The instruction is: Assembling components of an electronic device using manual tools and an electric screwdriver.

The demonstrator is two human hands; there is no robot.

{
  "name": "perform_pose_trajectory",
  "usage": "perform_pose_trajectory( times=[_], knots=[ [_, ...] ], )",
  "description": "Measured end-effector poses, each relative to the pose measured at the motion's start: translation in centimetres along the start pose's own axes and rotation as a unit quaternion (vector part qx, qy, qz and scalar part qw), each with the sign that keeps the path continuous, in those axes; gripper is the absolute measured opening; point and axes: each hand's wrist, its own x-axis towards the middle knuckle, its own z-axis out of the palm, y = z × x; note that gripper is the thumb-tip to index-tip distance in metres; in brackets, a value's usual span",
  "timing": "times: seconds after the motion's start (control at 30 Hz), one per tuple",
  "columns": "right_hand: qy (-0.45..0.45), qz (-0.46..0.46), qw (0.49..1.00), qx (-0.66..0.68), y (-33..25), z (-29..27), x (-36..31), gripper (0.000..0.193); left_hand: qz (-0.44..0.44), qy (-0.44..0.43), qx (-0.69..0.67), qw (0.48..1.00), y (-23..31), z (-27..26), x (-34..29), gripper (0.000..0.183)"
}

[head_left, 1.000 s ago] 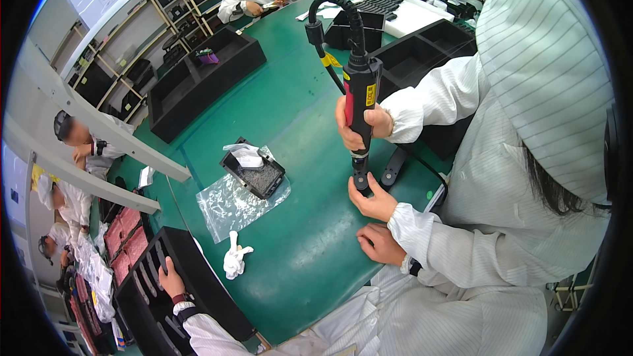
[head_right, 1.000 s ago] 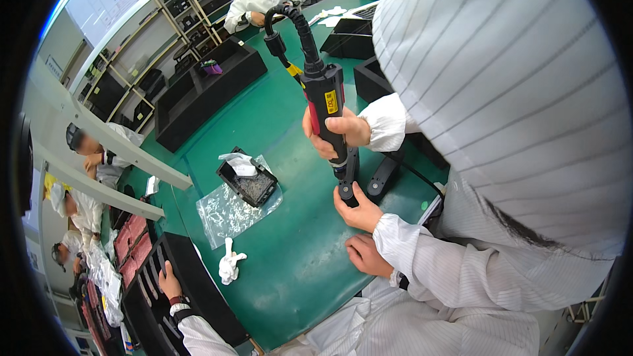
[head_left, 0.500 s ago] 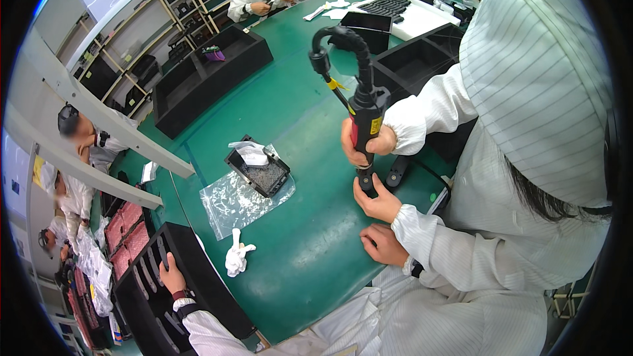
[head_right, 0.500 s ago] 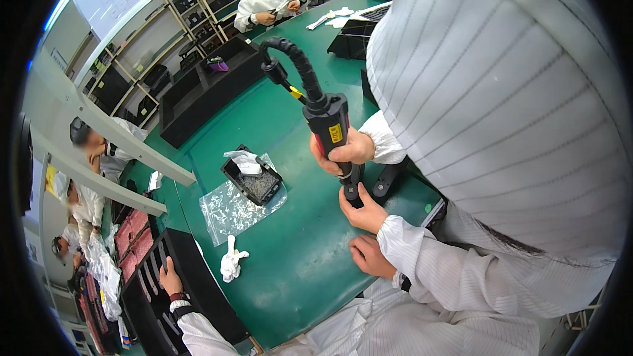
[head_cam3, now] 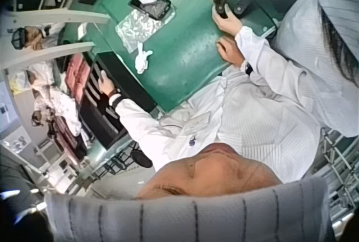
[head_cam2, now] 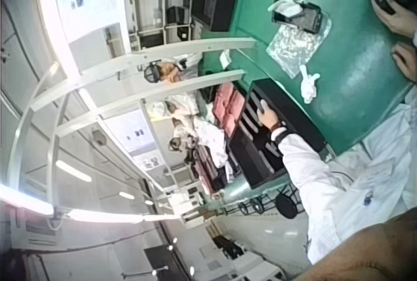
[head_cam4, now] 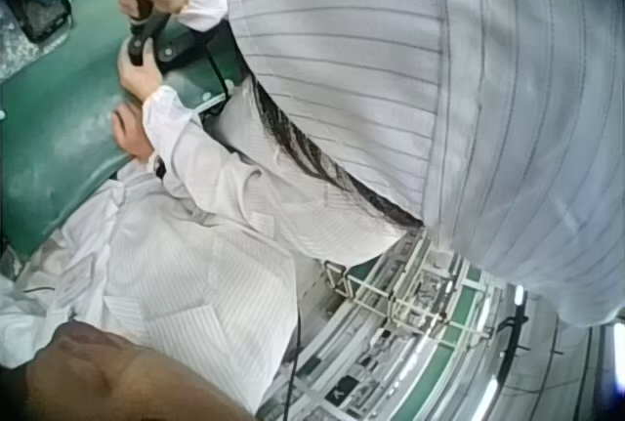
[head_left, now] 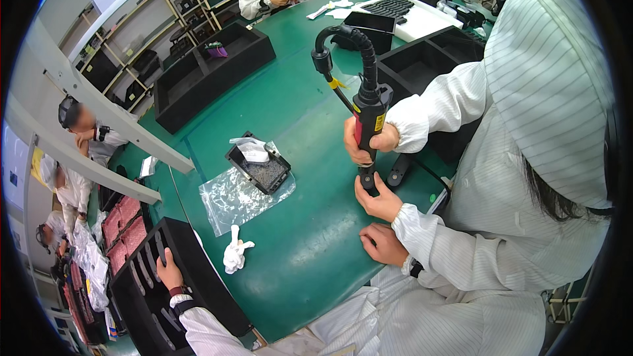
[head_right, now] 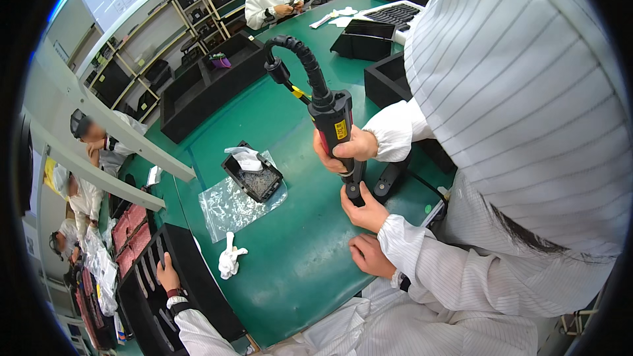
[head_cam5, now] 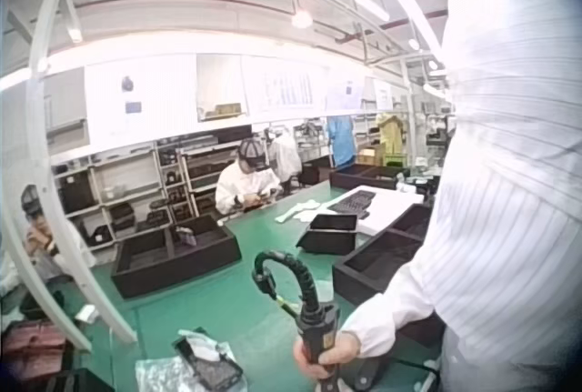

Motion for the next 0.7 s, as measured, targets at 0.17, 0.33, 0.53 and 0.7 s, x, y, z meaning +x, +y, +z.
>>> perform_pose_trajectory(
  times=[0.17, 0.33, 0.53, 0.7],
  knots=[
    [0.004, 0.003, 1.0, 0.003, 0.3, -0.1, -0.3, 0.01, -0.023, -0.046, -0.022, 0.998, 2.0, 0.1, -0.6, 0.062],
    [0.008, -0.003, 1.0, 0.007, 0.2, 0.0, -0.3, 0.008, -0.023, -0.024, 0.006, 0.999, 0.4, 0.0, 0.0, 0.065],
    [0.02, 0.021, 0.999, 0.023, 0.1, 0.1, -0.4, 0.005, -0.031, -0.036, -0.008, 0.999, 0.0, 0.2, 0.2, 0.065],
    [-0.006, 0.031, 0.999, 0.013, 0.2, -0.2, -0.4, 0.009, -0.038, -0.047, -0.016, 0.998, 1.1, 0.3, -0.2, 0.063]
  ],
)
